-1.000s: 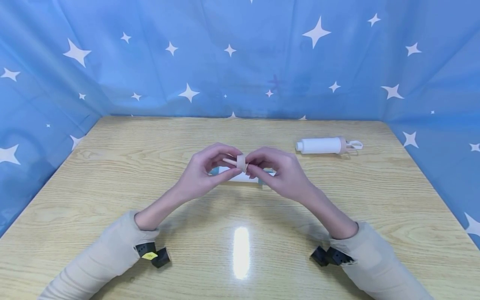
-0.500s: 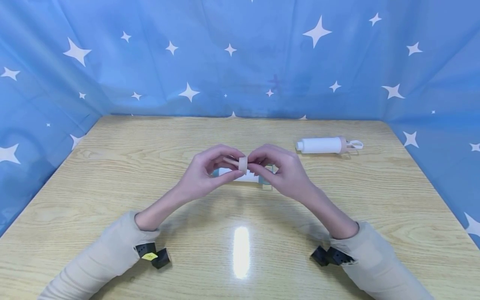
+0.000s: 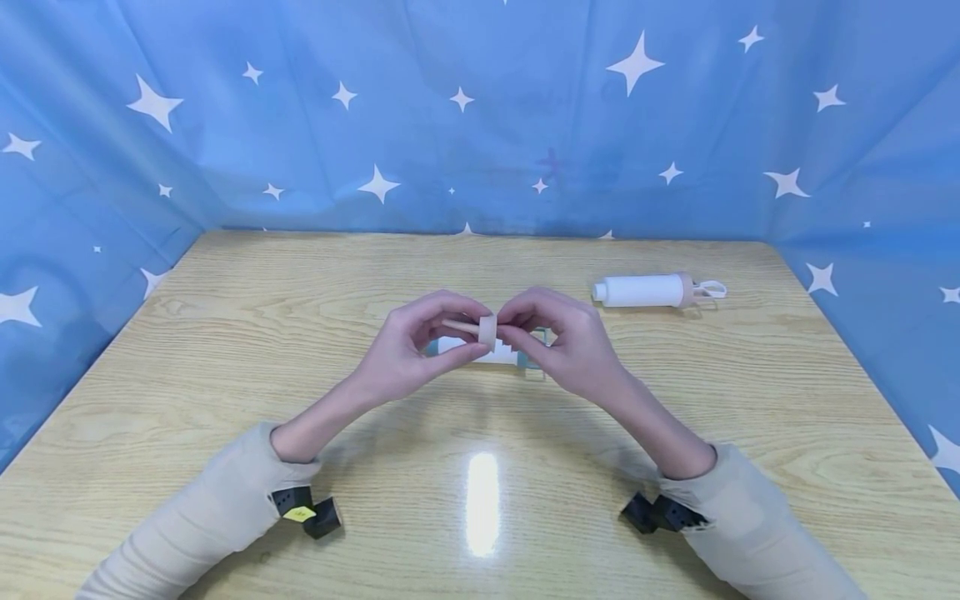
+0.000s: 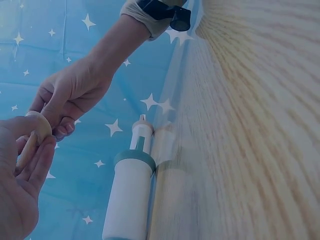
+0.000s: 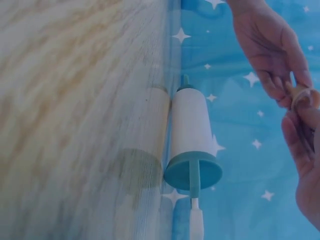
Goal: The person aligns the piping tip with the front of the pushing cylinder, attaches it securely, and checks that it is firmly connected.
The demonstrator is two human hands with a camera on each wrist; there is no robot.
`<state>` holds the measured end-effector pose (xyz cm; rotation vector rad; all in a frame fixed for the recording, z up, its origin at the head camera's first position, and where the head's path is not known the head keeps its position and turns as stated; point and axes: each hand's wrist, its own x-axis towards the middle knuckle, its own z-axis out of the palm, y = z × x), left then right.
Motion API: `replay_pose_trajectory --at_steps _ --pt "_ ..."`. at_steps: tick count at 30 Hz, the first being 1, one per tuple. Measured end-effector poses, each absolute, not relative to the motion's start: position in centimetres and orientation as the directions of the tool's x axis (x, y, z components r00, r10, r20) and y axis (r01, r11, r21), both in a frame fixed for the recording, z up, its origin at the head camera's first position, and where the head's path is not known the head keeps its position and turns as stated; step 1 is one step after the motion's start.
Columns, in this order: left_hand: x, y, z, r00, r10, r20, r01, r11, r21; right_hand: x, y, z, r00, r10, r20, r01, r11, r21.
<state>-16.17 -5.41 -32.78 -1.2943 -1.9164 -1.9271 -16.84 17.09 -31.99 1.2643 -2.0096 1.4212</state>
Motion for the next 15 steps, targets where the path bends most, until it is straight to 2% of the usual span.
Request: replay_pose_trajectory --at_steps 15 --pt "-16.05 -5.19 -32.78 -0.613 0.456 0.646 0.625 -0.221 0.749 -16.84 16.89 -32.14 -0.508 -0.423 0.750 -0.843 0.068 -0.533"
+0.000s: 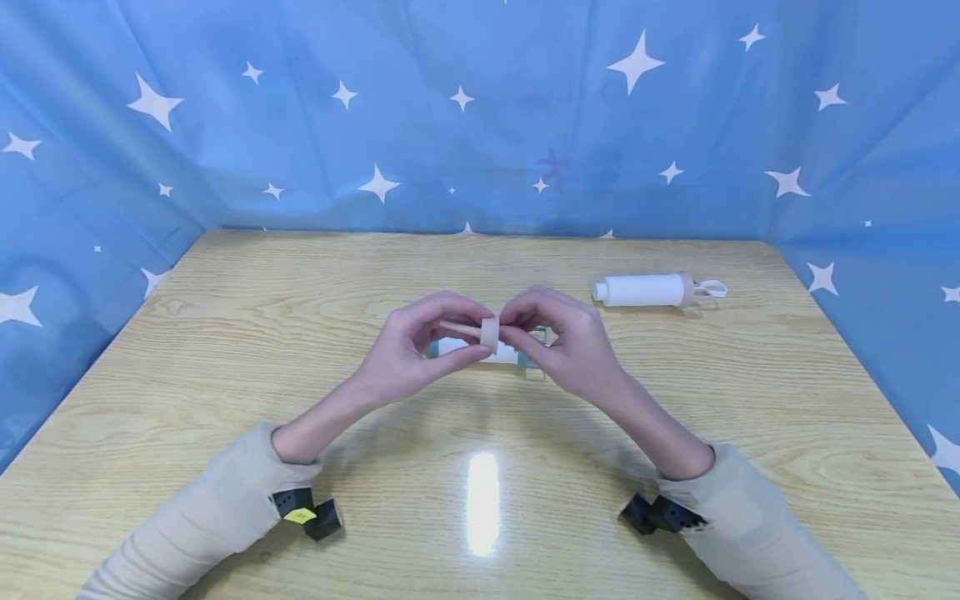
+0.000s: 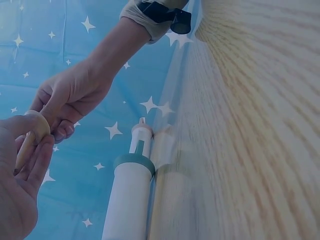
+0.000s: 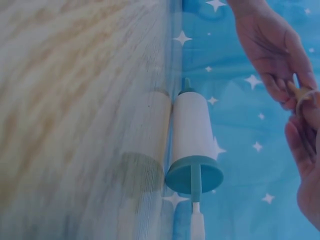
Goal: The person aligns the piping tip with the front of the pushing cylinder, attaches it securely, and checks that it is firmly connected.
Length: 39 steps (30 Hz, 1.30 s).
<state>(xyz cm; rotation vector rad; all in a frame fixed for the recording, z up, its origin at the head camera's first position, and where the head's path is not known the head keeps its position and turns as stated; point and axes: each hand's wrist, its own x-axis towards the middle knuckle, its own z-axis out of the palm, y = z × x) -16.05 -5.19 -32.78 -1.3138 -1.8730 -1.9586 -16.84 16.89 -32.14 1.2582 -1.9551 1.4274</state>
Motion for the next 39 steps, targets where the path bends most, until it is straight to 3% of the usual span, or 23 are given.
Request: replay_pose_trajectory --at_steps 22,39 --pt "-15.78 -5.04 -32.78 -0.624 0.449 0.639 0.618 -0.217 0.756 -17.04 16.58 -32.18 -0.484 -0.410 0.773 -0.848 0.002 -0.530" --pt "-15.87 -5.45 -32.76 -0.671 0.454 0.587 0.566 -0.197 0.800 -17.12 16.61 -32.54 -0.468 -0.425 0.775 -0.875 0.097 -0.475"
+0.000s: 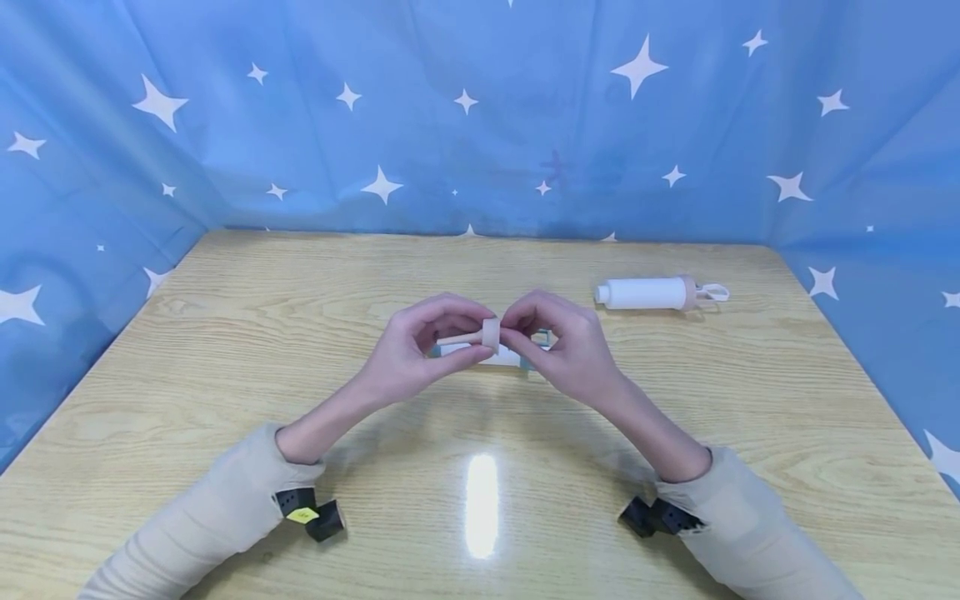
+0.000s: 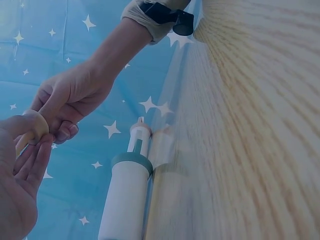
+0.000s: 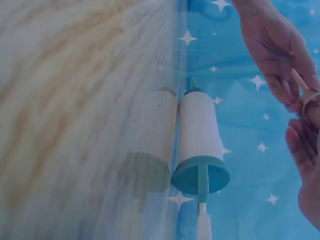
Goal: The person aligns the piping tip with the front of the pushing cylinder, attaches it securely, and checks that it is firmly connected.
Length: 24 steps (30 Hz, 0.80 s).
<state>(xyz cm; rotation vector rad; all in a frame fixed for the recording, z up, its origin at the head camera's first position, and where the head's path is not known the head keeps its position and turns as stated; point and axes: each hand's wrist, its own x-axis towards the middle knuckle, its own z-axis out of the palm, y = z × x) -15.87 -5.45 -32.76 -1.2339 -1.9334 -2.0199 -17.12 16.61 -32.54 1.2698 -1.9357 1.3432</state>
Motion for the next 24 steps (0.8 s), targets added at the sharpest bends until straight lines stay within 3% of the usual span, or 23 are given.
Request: replay_pose_trajectory --at_steps 13,24 --pt "-16.2 -5.9 -32.6 -0.695 0.433 0.574 0.551 -0.192 0.812 -17.4 16.9 -32.8 -0.458 -0.445 0.769 -0.887 0.177 -0.426" --pt "-16.3 -5.9 -32.8 -0.699 0.427 0.574 0.552 -0.189 0.812 -18.0 17.9 -33.3 -0.511 -0.452 0.731 -0.858 0.317 -0.405"
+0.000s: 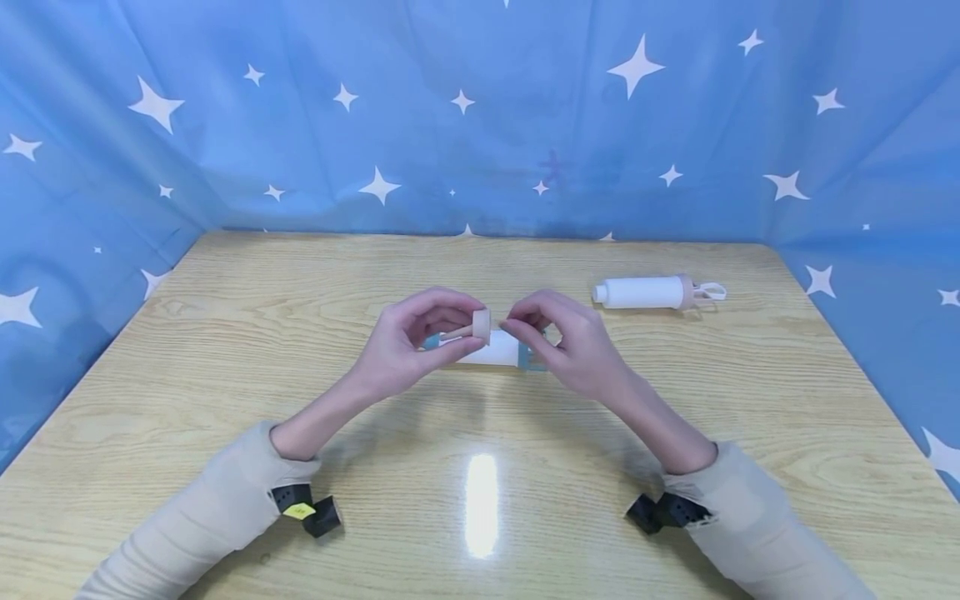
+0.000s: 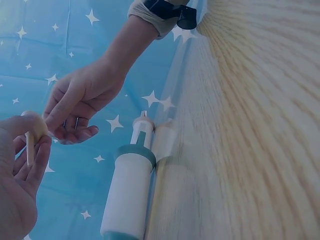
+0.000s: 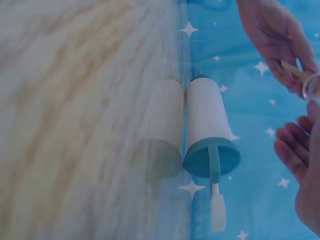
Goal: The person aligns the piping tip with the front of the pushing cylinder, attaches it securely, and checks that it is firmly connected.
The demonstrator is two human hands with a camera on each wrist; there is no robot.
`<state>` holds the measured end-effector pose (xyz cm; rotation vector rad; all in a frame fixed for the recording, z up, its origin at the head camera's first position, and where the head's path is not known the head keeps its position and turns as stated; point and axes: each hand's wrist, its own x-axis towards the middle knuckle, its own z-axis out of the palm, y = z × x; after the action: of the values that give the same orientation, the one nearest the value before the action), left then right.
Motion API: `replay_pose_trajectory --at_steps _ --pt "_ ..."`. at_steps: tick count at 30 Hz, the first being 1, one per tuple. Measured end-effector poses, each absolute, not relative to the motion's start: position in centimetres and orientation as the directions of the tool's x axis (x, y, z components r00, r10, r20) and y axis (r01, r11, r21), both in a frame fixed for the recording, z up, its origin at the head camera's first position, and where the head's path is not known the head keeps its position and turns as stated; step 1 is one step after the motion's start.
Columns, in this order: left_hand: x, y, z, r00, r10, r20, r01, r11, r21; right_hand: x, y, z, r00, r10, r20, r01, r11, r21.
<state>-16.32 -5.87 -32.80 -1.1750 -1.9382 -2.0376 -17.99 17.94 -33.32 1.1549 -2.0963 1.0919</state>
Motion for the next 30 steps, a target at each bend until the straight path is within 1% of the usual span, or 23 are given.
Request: replay_pose_trajectory --at_steps 16,20,30 --pt "-16.7 -6.0 -33.0 -0.702 0.422 0.573 0.568 -0.152 0.808 -19.1 19.3 -33.9 -0.498 -0.485 0.719 -0.864 0.351 -0.361" --pt "-16.7 -6.1 -33.0 -0.704 0.422 0.571 0.568 -0.148 0.809 -19.6 19.8 -34.2 -0.491 -0.475 0.730 -0.866 0.356 -0.350" --pt "-16.7 -6.1 -33.0 -0.712 0.420 0.562 0.566 -0.130 0.814 -20.7 21.3 -35.0 -0.505 -0.425 0.752 -0.846 0.418 -0.331"
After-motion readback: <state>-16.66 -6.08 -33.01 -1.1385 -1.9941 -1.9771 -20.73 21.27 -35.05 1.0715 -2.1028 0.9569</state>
